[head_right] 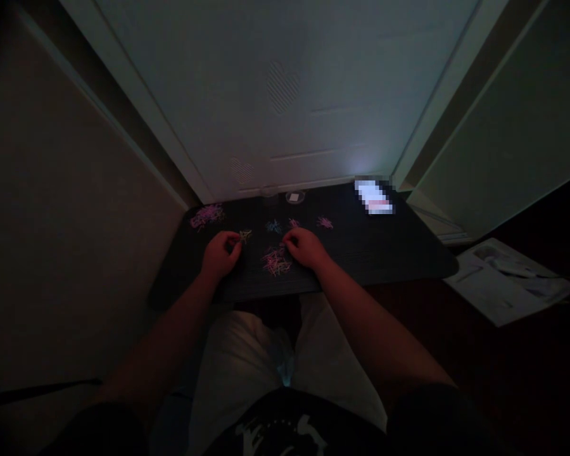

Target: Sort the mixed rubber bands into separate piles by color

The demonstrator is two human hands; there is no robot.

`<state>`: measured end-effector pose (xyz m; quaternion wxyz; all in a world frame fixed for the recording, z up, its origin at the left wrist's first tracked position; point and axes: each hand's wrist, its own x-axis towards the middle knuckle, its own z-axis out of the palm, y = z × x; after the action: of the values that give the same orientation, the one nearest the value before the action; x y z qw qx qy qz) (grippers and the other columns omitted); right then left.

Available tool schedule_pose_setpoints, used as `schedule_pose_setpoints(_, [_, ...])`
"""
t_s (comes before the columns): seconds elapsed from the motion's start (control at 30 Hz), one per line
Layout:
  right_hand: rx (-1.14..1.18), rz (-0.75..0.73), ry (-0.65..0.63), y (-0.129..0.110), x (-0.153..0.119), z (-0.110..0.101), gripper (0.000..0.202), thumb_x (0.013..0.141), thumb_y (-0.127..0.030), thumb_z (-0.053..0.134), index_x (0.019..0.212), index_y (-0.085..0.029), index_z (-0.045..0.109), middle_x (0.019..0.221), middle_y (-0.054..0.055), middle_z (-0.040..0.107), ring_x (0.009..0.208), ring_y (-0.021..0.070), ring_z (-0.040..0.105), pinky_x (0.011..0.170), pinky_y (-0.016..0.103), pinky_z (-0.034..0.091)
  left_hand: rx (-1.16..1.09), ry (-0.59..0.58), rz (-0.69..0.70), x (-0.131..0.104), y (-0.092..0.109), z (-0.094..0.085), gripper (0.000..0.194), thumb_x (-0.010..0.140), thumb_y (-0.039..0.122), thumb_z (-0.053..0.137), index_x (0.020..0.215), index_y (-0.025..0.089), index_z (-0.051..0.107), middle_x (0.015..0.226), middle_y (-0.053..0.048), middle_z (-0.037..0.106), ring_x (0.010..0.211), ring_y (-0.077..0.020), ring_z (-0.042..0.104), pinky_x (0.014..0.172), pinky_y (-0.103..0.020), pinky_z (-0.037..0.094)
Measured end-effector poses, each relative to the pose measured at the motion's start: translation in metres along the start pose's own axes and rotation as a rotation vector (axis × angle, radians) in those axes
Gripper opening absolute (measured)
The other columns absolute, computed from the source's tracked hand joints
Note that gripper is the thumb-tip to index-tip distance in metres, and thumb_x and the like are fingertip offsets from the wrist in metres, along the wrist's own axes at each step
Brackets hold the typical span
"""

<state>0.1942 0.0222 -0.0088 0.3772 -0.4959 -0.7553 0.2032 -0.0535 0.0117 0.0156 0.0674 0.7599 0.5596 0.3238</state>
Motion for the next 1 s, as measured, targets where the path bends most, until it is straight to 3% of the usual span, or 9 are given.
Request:
schedule_pose_setpoints(0.23, [0.038, 0.001, -0.007, 0.003, 0.001, 0.000, 0.013, 0.073, -0.016, 0.051, 0.079, -0.016, 0.062, 0.072, 0.001, 0.059, 0.064, 0.0124, 0.051, 0.061, 0.025, 0.040, -0.159, -0.215, 0.078, 0.017, 0.055, 0.041, 0.037, 0.078, 0.025, 0.055, 0.115, 0.020, 0.055, 0.107, -0.004, 0.065, 0.075, -0.0131, 0.061, 0.075, -0.028, 0.048])
schedule_pose_setpoints(0.3, [0.051, -0.007, -0.001, 0.002, 0.001, 0.000, 0.012, 0.073, -0.016, 0.051, 0.079, -0.016, 0.062, 0.073, 0.002, 0.059, 0.065, 0.0124, 0.051, 0.062, 0.024, 0.040, -0.153, -0.263, 0.064, 0.020, 0.062, 0.051, 0.036, 0.078, 0.027, 0.056, 0.113, 0.020, 0.058, 0.099, -0.004, 0.068, 0.073, -0.0141, 0.061, 0.071, -0.028, 0.048])
schedule_pose_setpoints(0.57, [0.107, 0.008, 0.000, 0.001, 0.001, -0.001, 0.013, 0.073, -0.016, 0.051, 0.079, -0.016, 0.062, 0.073, 0.002, 0.060, 0.064, 0.0125, 0.052, 0.061, 0.025, 0.040, -0.161, -0.275, 0.029, 0.014, 0.054, 0.060, 0.027, 0.080, 0.031, 0.053, 0.102, 0.022, 0.065, 0.076, -0.001, 0.069, 0.064, -0.0135, 0.060, 0.059, -0.025, 0.045])
schedule_pose_setpoints(1.0, [0.222, 0.098, 0.014, -0.001, 0.001, -0.004, 0.011, 0.072, -0.022, 0.055, 0.077, -0.017, 0.062, 0.068, 0.001, 0.061, 0.060, 0.0128, 0.053, 0.058, 0.025, 0.042, -0.206, -0.290, 0.026, 0.015, 0.057, 0.060, 0.025, 0.075, 0.029, 0.058, 0.097, 0.022, 0.067, 0.078, 0.000, 0.070, 0.064, -0.0125, 0.059, 0.059, -0.024, 0.044])
